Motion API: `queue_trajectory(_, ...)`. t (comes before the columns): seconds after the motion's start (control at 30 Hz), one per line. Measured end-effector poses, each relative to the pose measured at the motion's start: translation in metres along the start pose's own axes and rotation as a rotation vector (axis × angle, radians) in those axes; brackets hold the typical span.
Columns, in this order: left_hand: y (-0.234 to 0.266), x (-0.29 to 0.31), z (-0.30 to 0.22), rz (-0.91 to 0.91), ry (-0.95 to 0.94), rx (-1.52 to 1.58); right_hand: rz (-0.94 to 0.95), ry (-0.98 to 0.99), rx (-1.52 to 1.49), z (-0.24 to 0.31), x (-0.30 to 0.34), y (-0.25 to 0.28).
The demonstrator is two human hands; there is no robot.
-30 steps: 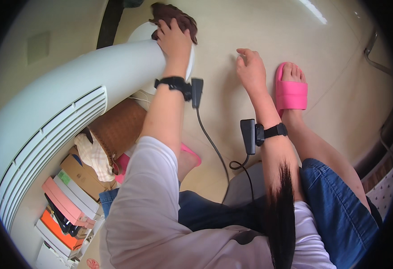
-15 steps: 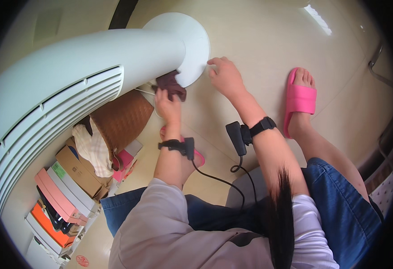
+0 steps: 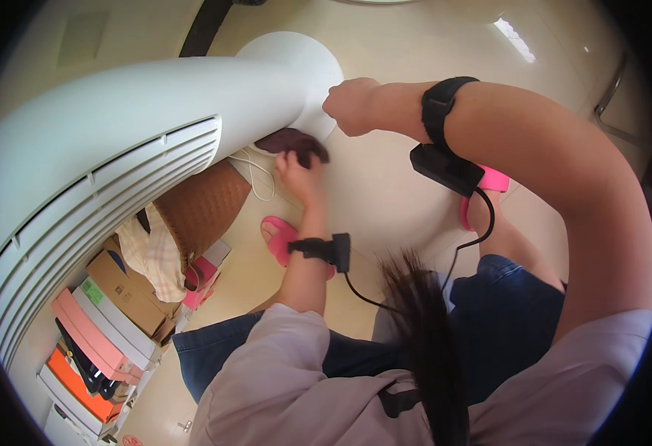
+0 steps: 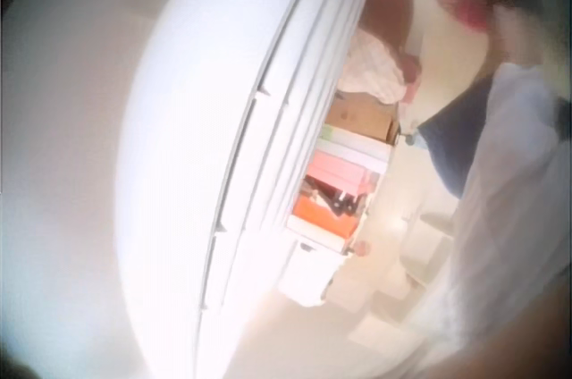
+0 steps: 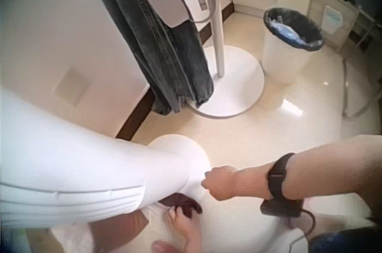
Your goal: The person cleans a white tower fan with a dark cloth, wiping the top, sides, and base. They then move to a shoe rack, rearranging shoe boxes and wiping the shelves with the same cloth.
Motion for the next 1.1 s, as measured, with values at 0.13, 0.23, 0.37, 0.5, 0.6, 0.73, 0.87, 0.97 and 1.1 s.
queue_trajectory(0.13,-0.02,0.008,-0.07,0.127,-0.063,0.263,-0.233,0.029,-0.453,-0.025,-0.013,-0.019)
queue_trajectory(0.23,-0.031,-0.018,-0.111,0.342,-0.281,0.404,-0.372,-0.044,-0.639,-0.024,-0.022,-0.045)
queue_trajectory(0.37,-0.036,-0.032,-0.119,0.384,-0.294,0.494,-0.534,-0.147,-0.717,-0.052,-0.032,-0.045)
queue_trajectory(0.5,-0.032,-0.036,-0.114,0.472,-0.229,0.519,-0.631,-0.156,-0.792,-0.077,-0.055,-0.038)
queue_trajectory(0.6,-0.026,-0.037,-0.108,0.417,-0.169,0.555,-0.805,-0.152,-0.778,-0.085,-0.073,-0.017)
queue_trajectory(0.73,-0.022,-0.039,-0.099,0.281,-0.201,0.493,-1.103,0.094,-0.794,-0.064,-0.088,0.05)
queue_trajectory(0.87,-0.018,-0.041,-0.11,0.289,-0.266,0.457,-0.806,0.237,-0.299,-0.034,-0.128,0.072)
queue_trajectory(0.97,-0.022,-0.043,-0.103,0.31,-0.239,0.446,-0.778,0.065,0.078,-0.031,-0.131,0.063)
queue_trajectory(1.1,-0.023,-0.039,-0.089,0.303,-0.188,0.512,-0.651,-0.073,0.095,-0.039,-0.127,0.057)
Point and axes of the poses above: each hand's wrist, its own x-axis away from the middle knuckle, its own y-axis out of the back of the hand, z = x × y, the point moved 4 cm from there along -x, towards the middle knuckle, and after that the axes turned 3 degrees about z, right-handed, at the moved point
